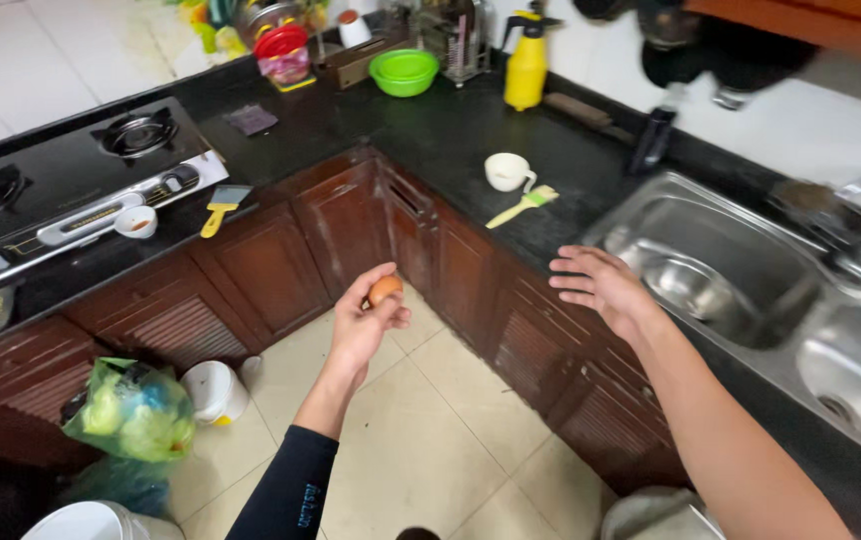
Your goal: The person takes an egg from a crate, cracks it into a cup, whisks it with chopsticks, and then walks to a counter to put it down next to a brush.
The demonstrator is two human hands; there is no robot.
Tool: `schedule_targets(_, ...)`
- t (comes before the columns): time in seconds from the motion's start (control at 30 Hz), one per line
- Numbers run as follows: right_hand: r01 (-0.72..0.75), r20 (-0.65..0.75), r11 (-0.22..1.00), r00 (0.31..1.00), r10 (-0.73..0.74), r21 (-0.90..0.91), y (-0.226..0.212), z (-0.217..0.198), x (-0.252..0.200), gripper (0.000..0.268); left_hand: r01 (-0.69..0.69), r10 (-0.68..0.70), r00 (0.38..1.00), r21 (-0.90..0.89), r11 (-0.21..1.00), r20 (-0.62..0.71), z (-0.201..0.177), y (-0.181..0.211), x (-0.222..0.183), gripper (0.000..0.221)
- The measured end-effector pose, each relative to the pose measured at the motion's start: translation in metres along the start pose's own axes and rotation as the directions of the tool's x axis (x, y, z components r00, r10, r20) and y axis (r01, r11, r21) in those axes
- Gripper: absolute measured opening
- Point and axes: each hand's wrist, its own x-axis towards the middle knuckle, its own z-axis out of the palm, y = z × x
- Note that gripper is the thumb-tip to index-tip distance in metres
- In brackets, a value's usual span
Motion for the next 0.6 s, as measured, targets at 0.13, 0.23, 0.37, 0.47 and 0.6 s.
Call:
schedule_targets(0.13,-0.011,0.082,0.998,0.996,0.015,-0.054,0.002,0.031,0.101,0.039,0.027,-0.033,0.994,-0.053,0.998,-0.101,-0.021,-0.016,0.086,0.042)
schedule_targets(0.23,-0.05,0.045,0.982,0.997,0.059,-0.183,0.007,0.036,0.17,0.04,0.02,-0.023,0.998,-0.063,0.998,-0.056,-0.034,-0.043,0.161,0.045)
schedule_targets(0.37,-0.079,-0.069,0.981,0.995,0.067,-0.178,0.013,0.017,0.261,0.045,0.119,-0.12,0.993,-0.034,0.992,-0.001,-0.028,-0.082,0.268,0.045)
schedule_targets(0.47,-0.095,-0.173,0.983,0.983,0.067,-0.16,0.027,-0.009,0.306,0.047,0.168,-0.172,0.981,0.061,0.984,0.084,-0.013,-0.111,0.342,0.045)
schedule_targets(0.6,-0.186,-0.269,0.968,0.953,0.137,-0.166,0.053,-0.041,0.35,0.049,0.193,-0.198,0.965,0.046,0.98,0.174,0.022,-0.155,0.415,0.044)
